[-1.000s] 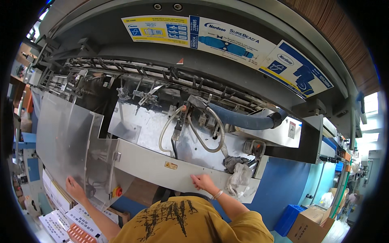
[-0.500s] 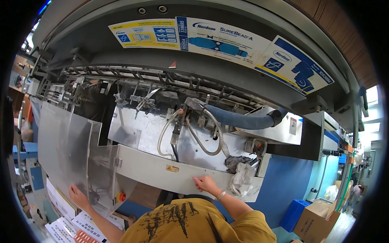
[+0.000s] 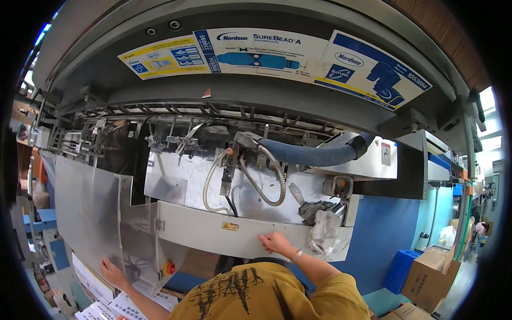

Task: Maintain and adjust internal components of an industrial packaging machine.

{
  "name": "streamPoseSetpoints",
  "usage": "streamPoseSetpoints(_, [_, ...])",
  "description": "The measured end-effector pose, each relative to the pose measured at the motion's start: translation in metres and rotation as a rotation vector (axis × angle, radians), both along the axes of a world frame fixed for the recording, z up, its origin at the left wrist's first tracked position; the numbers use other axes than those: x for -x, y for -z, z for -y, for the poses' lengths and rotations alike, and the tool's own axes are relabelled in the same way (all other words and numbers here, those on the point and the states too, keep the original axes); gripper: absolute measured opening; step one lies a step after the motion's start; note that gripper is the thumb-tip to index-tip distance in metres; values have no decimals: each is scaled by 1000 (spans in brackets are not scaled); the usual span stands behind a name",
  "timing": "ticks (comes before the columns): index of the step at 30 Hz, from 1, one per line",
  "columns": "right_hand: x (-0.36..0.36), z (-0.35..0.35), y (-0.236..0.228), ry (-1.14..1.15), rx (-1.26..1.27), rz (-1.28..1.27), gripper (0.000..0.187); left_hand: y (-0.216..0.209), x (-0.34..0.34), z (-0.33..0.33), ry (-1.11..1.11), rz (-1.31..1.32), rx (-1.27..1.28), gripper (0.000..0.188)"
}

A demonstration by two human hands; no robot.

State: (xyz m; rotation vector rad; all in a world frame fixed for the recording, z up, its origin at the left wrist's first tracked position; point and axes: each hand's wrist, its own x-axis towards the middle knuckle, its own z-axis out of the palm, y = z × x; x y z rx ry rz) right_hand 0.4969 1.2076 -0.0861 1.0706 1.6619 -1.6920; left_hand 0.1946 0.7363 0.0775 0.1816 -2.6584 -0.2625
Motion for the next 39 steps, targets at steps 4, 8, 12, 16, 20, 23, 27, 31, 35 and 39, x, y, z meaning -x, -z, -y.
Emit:
streamPoseSetpoints(4, [0, 0, -2, -8, -3, 7, 52, 0, 0, -1, -22, 5, -13, 36])
streamPoseSetpoints(8, [0, 0, -2, -4, 3, 0, 52, -2, -1, -3, -18, 3, -10, 37])
streamPoseSetpoints(12, [-1, -1, 0, -15, -11, -11, 51, -2, -1, -4, -20, 3, -1, 38])
streamPoseSetpoints(16, [-3, -1, 3, -19, -27, -40, 50, 0, 0, -1, -6, -11, -11, 39])
streamPoseSetpoints(20, [-5, 0, 4, -6, -2, -39, 50, 1, 0, 4, -14, 23, 10, 39])
streamPoseSetpoints(23, [-4, 0, 4, 1, 10, -20, 50, 2, 0, 4, 19, -16, 13, 39])
streamPoseSetpoints(27, [-5, 0, 2, 0, -12, -34, 50, 1, 0, 0, -1, -27, 26, 38])
streamPoseSetpoints(31, [-4, -1, 0, -15, -24, -23, 52, -1, -1, -3, 4, -29, 5, 38])
streamPoseSetpoints(35, [-3, -2, -2, -20, -22, -34, 52, 0, -1, -3, 5, -55, 24, 38])
streamPoseSetpoints(39, [-4, -3, -2, -38, -45, -52, 51, -1, -1, -3, 10, -45, 26, 38])
